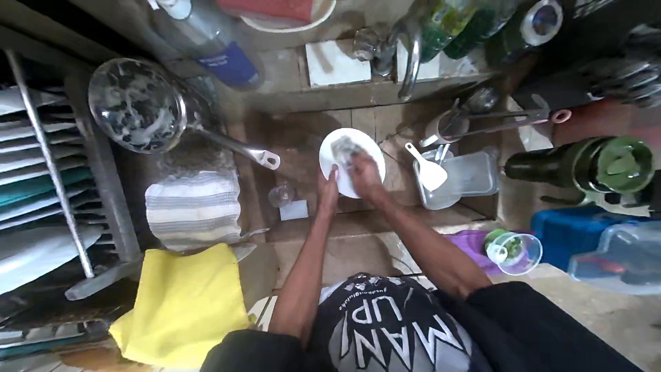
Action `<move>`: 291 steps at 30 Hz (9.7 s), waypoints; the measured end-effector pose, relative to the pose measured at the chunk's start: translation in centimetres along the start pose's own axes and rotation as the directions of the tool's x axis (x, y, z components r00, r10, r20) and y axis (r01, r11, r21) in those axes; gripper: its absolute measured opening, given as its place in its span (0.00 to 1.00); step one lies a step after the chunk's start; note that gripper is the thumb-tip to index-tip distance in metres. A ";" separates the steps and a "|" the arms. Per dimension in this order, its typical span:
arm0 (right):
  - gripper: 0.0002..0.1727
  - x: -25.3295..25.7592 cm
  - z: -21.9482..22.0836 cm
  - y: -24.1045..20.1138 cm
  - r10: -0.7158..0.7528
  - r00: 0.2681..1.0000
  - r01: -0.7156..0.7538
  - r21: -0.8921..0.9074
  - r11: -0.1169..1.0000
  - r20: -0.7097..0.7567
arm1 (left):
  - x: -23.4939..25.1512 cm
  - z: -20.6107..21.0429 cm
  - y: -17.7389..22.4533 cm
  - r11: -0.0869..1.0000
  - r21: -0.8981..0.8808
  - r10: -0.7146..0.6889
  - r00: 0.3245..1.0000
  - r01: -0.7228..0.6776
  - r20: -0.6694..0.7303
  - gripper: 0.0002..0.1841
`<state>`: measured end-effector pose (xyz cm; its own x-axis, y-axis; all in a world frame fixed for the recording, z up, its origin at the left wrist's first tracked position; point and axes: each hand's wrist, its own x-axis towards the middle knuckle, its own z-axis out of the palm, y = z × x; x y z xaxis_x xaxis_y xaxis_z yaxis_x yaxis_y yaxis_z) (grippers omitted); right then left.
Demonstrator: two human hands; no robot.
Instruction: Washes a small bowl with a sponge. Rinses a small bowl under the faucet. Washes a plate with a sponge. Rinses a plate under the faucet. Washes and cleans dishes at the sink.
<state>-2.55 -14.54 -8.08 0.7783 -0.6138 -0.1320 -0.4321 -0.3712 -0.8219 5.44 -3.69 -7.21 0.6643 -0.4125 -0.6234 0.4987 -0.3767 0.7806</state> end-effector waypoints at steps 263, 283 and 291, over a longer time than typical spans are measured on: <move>0.31 -12.5 -5.2 -1.4 0.528 0.802 -0.471 0.838 0.275 0.278 | -1.3 -11.0 -5.0 0.672 0.732 0.450 0.849 -0.118 -0.277 0.39; 0.30 -9.4 -2.8 2.1 0.541 0.751 -0.526 0.837 0.147 0.377 | 5.5 -10.7 -6.1 0.828 0.532 0.368 0.888 -0.178 -0.275 0.55; 0.31 -9.3 -2.9 2.3 0.575 0.727 -0.527 0.842 0.116 0.376 | 8.4 -9.3 -7.3 0.898 0.404 0.265 0.946 -0.171 -0.189 0.56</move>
<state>-12.08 -11.68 -7.10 0.4885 -0.3974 -0.7768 -0.0770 0.8671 -0.4921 12.57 3.30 -17.70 0.8653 -0.3335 -0.3741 0.1090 -0.6033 0.7901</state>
